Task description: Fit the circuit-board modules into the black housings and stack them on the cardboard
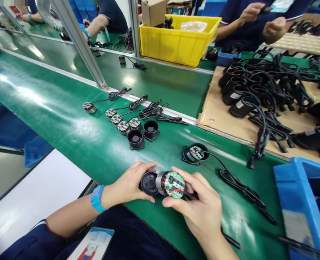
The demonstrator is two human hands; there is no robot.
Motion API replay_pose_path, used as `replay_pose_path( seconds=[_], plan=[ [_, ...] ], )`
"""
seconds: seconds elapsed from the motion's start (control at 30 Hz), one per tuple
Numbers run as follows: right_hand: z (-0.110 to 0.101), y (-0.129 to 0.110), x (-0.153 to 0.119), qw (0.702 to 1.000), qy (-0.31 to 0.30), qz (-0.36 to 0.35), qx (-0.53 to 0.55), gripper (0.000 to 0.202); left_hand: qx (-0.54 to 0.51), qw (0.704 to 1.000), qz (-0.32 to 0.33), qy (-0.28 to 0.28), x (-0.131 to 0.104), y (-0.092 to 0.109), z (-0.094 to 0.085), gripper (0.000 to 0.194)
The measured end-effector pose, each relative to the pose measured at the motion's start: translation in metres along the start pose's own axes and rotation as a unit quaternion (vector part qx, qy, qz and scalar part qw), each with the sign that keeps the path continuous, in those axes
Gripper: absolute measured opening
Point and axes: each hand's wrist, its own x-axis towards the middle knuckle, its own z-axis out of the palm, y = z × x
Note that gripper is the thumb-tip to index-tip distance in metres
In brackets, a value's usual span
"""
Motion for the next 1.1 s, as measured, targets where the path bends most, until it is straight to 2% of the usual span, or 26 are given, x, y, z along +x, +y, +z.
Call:
replay_pose_path(
  seconds=[0.2,0.33,0.5,0.63,0.7,0.87,1.0,1.03,1.07,1.1],
  plan=[
    [0.029,-0.005,-0.007,0.991,-0.028,-0.108,-0.071,0.059,0.008,0.999,0.021,0.030,-0.008,0.001,0.006,0.096],
    [0.034,0.000,-0.012,0.974,-0.052,-0.156,-0.156,0.056,-0.009,0.999,0.032,0.043,-0.009,0.002,0.002,0.080],
    [0.030,-0.001,-0.013,0.970,-0.112,-0.129,-0.174,0.064,0.015,0.999,0.005,0.036,-0.009,0.005,0.001,0.070],
    [0.032,0.000,-0.013,0.977,-0.104,-0.115,-0.144,0.045,0.022,0.999,-0.015,0.029,-0.009,0.010,-0.001,0.056],
    [0.032,-0.002,-0.013,0.979,-0.096,-0.116,-0.138,0.043,0.026,0.999,-0.010,0.037,-0.009,0.014,-0.003,0.053],
    [0.027,-0.009,-0.012,0.973,-0.062,-0.171,-0.142,0.061,0.063,0.995,0.047,0.061,-0.005,0.018,-0.007,0.066],
    [0.013,0.003,-0.010,0.967,-0.134,-0.146,-0.163,0.061,0.080,0.997,0.010,0.019,-0.001,0.013,-0.004,0.068],
    [0.006,0.010,-0.007,0.967,-0.135,-0.144,-0.162,0.057,0.080,0.997,0.005,0.012,0.000,0.012,-0.004,0.070],
    [-0.003,0.019,-0.003,0.968,-0.110,-0.145,-0.173,0.053,0.079,0.997,0.001,0.011,0.000,0.011,-0.004,0.073],
    [-0.011,0.028,0.003,0.968,-0.059,-0.145,-0.198,0.049,0.081,0.997,-0.002,0.010,0.000,0.010,-0.004,0.075]
  ],
)
